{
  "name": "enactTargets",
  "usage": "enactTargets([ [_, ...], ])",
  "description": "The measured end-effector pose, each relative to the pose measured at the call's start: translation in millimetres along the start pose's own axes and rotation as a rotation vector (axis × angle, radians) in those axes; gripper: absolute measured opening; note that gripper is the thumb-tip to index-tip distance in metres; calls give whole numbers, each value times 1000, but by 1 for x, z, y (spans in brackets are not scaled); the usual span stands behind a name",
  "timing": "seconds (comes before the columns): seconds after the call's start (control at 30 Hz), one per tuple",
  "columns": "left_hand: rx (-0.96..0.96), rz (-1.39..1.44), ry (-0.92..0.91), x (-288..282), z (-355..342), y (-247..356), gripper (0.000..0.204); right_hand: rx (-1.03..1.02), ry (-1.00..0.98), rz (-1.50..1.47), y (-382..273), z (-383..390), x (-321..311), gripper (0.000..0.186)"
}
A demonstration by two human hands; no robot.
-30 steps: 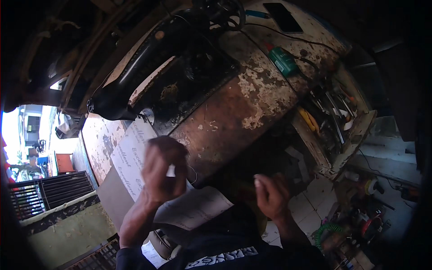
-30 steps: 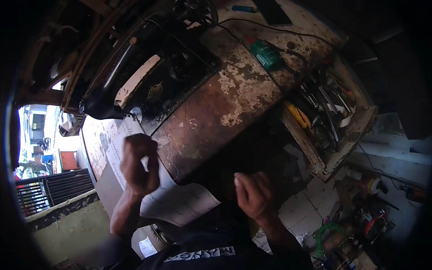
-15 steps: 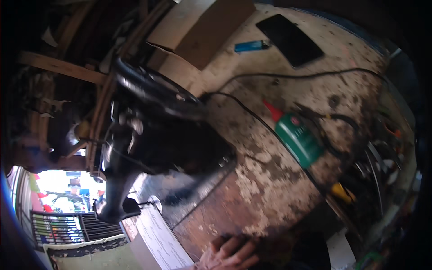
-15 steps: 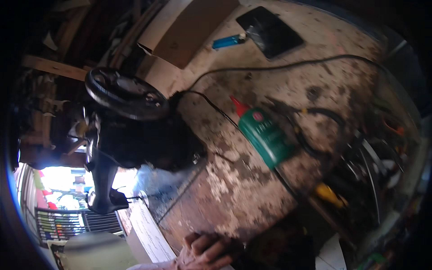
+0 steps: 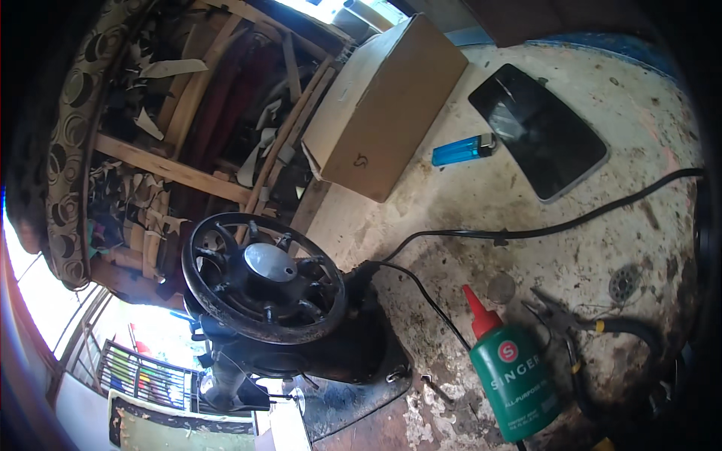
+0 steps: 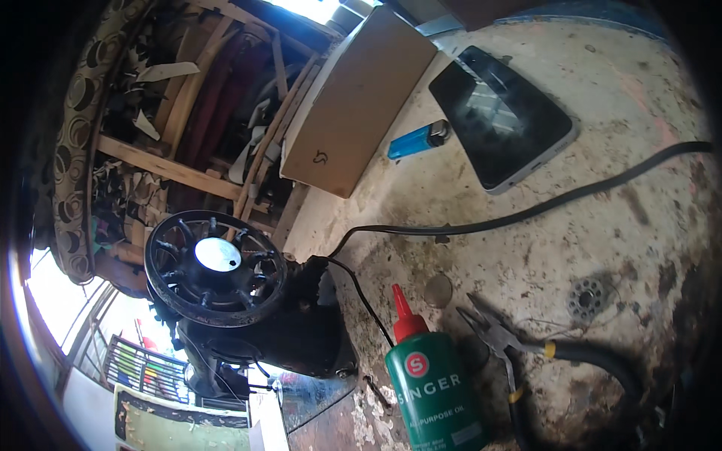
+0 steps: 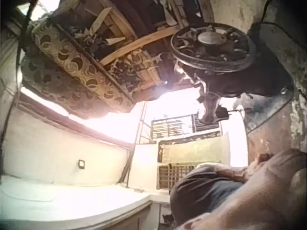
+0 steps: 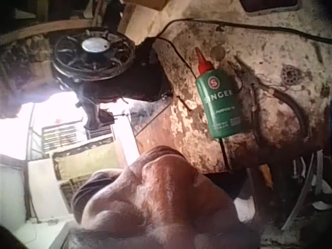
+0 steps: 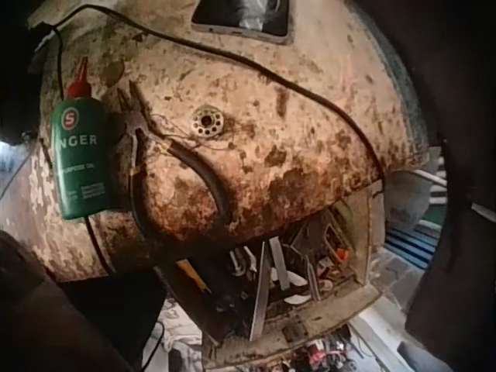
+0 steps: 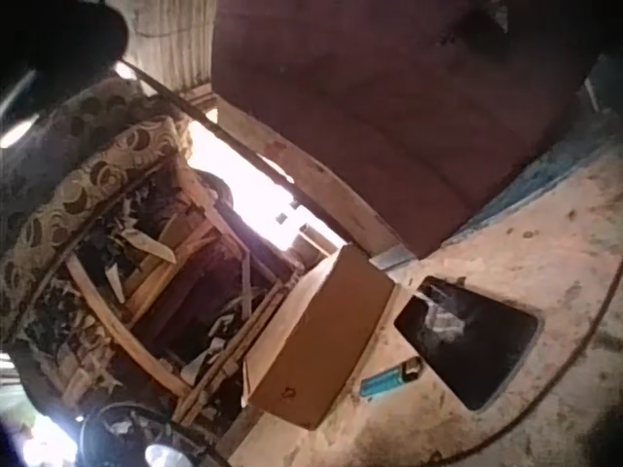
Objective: The person aligns a paper template over a piece of brown upholstery material on a workbench, then cuts along the edge of the paper using shears.
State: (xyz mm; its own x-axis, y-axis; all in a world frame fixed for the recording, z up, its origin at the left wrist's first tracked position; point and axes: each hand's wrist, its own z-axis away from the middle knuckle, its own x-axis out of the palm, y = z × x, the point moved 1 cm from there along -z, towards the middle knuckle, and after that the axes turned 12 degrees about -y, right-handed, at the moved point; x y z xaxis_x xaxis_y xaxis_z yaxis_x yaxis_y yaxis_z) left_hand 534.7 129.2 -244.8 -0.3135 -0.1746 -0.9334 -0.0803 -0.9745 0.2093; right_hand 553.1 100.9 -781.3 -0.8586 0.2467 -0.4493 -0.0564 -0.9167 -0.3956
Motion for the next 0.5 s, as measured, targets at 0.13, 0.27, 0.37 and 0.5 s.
enactTargets([
  [0.13,-3,49,7,5,-1,-1,18,3,4,-1,2,-6,2,17],
  [0.27,1,87,37,6,1,-2,21,-20,18,-13,2,3,-4,18],
  [0.37,37,101,60,6,9,-1,24,-33,49,-37,6,20,-13,18],
  [0.5,79,162,136,16,32,2,28,-112,112,-84,1,60,-30,19],
])
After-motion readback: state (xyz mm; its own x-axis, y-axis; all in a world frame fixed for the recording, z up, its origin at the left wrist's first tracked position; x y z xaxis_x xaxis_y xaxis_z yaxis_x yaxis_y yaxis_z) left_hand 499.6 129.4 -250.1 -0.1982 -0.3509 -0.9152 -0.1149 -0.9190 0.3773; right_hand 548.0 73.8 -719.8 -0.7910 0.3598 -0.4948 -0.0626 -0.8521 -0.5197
